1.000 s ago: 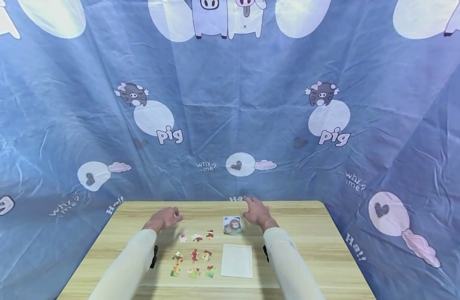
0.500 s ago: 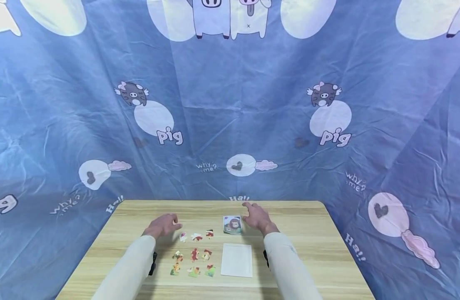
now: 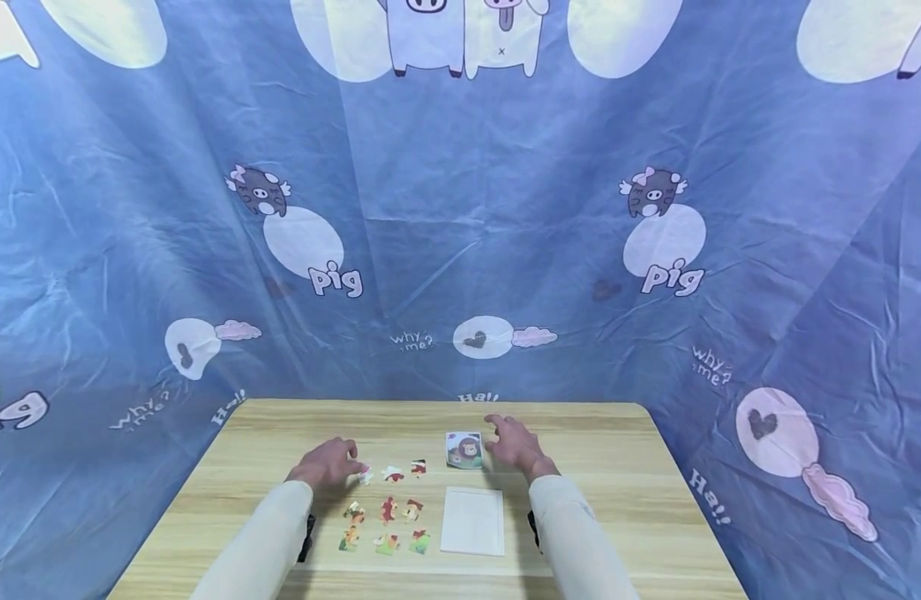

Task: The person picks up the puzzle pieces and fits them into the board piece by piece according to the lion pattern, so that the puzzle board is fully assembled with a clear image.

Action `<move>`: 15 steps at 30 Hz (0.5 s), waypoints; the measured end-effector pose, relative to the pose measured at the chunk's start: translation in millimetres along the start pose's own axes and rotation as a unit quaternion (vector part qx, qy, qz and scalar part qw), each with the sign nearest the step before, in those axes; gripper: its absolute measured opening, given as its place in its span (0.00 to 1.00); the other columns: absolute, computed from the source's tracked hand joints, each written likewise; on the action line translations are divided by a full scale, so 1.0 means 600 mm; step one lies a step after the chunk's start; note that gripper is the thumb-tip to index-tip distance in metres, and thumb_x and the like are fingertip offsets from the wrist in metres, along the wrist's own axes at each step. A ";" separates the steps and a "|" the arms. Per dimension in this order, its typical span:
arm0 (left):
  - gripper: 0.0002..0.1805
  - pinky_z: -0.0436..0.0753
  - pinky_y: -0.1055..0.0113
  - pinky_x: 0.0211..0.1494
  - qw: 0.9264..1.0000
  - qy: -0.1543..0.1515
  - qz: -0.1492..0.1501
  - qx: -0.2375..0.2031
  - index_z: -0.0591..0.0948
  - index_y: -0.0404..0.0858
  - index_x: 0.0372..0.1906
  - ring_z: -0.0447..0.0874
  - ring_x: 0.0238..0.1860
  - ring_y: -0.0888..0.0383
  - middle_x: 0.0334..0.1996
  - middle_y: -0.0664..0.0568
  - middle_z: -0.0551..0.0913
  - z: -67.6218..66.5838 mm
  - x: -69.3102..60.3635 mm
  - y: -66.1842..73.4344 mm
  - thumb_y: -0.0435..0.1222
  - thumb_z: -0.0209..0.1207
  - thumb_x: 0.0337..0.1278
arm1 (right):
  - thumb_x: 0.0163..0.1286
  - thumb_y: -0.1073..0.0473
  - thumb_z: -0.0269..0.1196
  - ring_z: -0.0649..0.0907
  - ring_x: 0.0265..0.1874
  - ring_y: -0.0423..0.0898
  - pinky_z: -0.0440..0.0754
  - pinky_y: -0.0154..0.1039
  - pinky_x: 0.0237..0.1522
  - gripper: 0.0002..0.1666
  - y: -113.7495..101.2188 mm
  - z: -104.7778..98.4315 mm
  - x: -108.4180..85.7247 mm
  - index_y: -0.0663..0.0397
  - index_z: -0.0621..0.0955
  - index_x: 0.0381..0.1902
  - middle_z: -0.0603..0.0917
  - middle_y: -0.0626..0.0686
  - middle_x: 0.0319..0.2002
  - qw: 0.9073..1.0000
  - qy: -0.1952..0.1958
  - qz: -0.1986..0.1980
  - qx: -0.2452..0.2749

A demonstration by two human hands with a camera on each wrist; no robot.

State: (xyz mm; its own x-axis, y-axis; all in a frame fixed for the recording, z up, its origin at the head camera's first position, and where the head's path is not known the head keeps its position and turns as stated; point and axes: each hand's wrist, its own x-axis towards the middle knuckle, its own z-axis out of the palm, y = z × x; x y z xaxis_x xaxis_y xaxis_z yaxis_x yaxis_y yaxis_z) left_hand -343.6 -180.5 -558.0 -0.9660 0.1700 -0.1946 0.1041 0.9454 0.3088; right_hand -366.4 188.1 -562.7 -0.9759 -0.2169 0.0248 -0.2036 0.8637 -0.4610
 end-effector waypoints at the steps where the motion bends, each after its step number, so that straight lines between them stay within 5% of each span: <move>1: 0.20 0.78 0.51 0.46 1.000 0.001 0.002 0.002 0.79 0.39 0.47 0.77 0.40 0.52 0.41 0.49 0.78 0.002 -0.002 0.000 0.50 0.61 0.58 | 0.62 0.57 0.64 0.81 0.48 0.56 0.76 0.60 0.48 0.31 0.000 0.000 -0.001 0.51 0.72 0.64 0.82 0.59 0.48 1.000 0.000 -0.001 0.000; 15: 0.23 0.79 0.48 0.45 0.999 0.035 0.010 0.011 0.78 0.39 0.52 0.76 0.44 0.46 0.46 0.43 0.74 0.042 -0.024 -0.001 0.47 0.65 0.55 | 0.65 0.59 0.62 0.81 0.44 0.53 0.78 0.56 0.47 0.30 0.017 0.023 -0.020 0.52 0.71 0.65 0.82 0.59 0.46 0.999 -0.023 0.015 0.039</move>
State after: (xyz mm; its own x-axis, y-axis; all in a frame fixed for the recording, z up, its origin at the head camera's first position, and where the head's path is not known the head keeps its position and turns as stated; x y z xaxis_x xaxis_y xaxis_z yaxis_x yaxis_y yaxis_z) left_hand -323.8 -176.4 -578.8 -0.9778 0.1700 -0.1227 0.1284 0.9482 0.2905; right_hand -355.4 193.0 -579.8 -0.9764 -0.2142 -0.0293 -0.1668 0.8325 -0.5284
